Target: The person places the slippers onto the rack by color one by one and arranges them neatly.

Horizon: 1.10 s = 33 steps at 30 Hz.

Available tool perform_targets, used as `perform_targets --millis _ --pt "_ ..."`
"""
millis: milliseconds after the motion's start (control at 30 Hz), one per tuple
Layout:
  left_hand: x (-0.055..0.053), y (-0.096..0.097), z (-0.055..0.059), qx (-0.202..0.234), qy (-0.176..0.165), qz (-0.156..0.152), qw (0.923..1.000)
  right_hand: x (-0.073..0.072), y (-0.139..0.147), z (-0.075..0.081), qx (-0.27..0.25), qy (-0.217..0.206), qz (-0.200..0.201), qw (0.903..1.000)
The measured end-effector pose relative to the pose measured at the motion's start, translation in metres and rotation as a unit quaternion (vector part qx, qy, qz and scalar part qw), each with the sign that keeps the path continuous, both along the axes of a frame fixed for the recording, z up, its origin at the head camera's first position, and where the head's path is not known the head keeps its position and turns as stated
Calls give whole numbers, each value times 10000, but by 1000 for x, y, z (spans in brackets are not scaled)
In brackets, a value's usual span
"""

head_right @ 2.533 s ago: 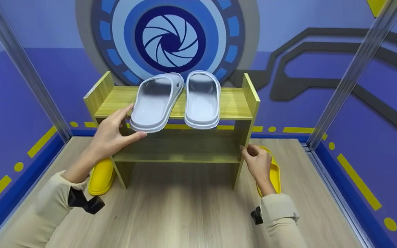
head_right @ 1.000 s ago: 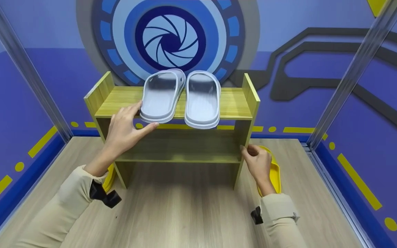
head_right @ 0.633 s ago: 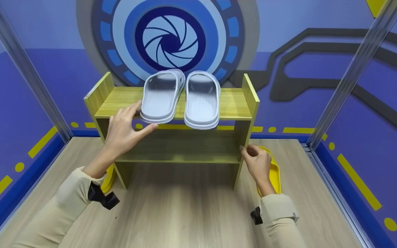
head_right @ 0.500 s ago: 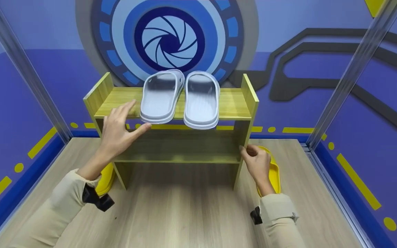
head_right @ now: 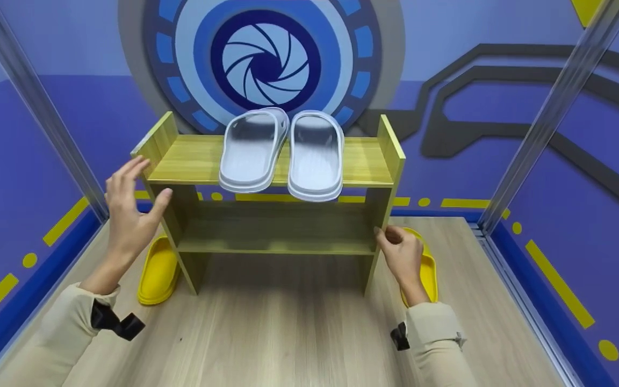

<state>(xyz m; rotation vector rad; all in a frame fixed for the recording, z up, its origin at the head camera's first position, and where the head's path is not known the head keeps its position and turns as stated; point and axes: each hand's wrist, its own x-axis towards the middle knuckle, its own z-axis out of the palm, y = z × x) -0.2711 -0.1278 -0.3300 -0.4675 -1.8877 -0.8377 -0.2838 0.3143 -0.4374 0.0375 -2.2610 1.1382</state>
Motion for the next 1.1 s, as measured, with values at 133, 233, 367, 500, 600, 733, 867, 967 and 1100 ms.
perform_targets --millis 133,233,367,500,600,733,867,967,1100 --pt "-2 -17 -9 157 -198 300 9992 0 0 1 -8 30 -10 10000" --pt "-4 -28 -18 221 -465 584 9970 0 0 1 29 62 -8 10000" --pt "-7 -44 -34 339 -930 851 9914 1 0 1 64 70 13 10000" --pt "-11 -57 -54 361 -1413 1168 9824 1 1 1 51 70 52 9999" --pt "-14 -66 -72 296 -1826 1417 9725 0 1 1 49 95 60 9999" --pt "-18 -73 -98 151 -2450 1625 9557 -1 1 0 48 140 58 9999" --pt "-19 -76 -126 9 -2980 1729 9388 -1 1 0 14 132 73 9999" --pt "-19 -75 -145 -44 -3339 1737 9265 -1 1 -1 -13 141 91 9999" --pt "-19 -74 -166 -95 -3791 1770 9082 -1 1 -1 -2 140 84 9999"
